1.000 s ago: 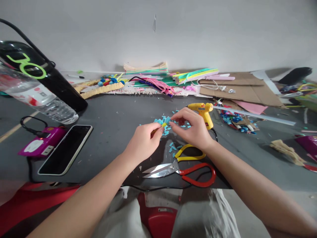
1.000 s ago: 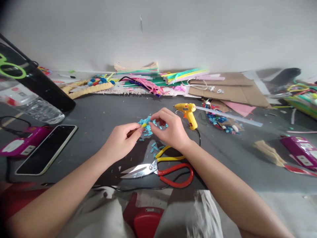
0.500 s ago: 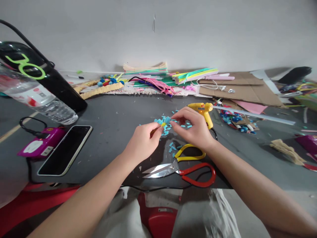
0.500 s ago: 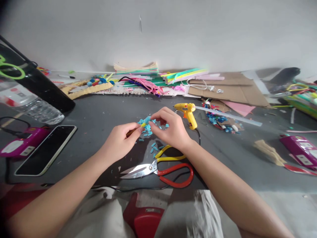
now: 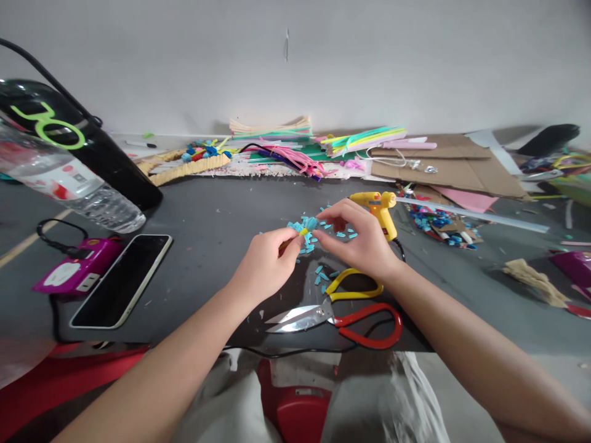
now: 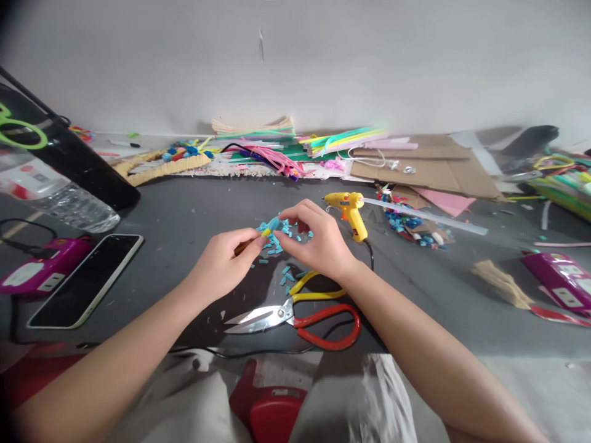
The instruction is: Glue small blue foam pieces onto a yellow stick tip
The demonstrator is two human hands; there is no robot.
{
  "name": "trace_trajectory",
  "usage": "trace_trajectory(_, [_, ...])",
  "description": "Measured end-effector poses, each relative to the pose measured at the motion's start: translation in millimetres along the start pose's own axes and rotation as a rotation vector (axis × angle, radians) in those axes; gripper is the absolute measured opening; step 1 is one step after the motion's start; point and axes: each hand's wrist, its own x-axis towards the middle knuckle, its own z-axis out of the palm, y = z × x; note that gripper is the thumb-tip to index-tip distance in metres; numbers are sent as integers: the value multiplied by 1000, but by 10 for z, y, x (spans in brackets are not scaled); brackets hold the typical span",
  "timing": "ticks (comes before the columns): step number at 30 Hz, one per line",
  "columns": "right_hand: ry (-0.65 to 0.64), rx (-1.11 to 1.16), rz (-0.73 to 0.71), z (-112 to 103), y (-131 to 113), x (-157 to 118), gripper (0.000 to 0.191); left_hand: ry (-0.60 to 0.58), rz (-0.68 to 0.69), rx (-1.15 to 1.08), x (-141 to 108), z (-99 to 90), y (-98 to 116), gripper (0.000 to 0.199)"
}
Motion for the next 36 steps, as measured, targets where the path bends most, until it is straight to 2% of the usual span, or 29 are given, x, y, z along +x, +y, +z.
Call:
trace_trajectory(4, [7, 44, 8, -36, -9, 3, 18, 5, 13, -13, 13, -1, -9, 33])
trace_trajectory(13, [69, 177, 101, -92, 66, -21, 11, 113, 117, -8, 66, -23, -114, 30])
trace_trajectory(17, [12, 189, 147, -176, 69, 9, 8, 98, 112, -14, 82, -80, -141, 26])
trace_trajectory(19, [-160, 174, 154, -289, 52, 44, 9, 86, 117, 4, 90, -138, -140, 27])
trace_trajectory(20, [-304, 163, 166, -362, 42, 63, 12, 93, 121, 33, 94, -173, -140, 28])
trace_trajectory(23, [-883, 114, 282, -585, 11, 86, 24, 71, 109, 142, 100, -276, -155, 31])
trace_trajectory(24, [-1015, 86, 326, -642, -2, 76, 30, 48, 89, 167, 99, -305, -164, 32])
trace_trajectory(25, [-1094, 55, 359, -685, -17, 57, 37, 28, 65, 184, 97, -329, -174, 31])
trace_trajectory(28, [-1151, -42, 385, -721, -82, -41, 48, -7, -12, 214, 90, -374, -205, 31])
trace_trajectory(32, [-1157, -164, 341, -660, -161, -123, 40, -25, -89, 245, 97, -402, -243, 32])
trace_trajectory(36, [-1163, -125, 330, -615, -143, -56, 40, -17, -132, 227, 112, -419, -269, 32])
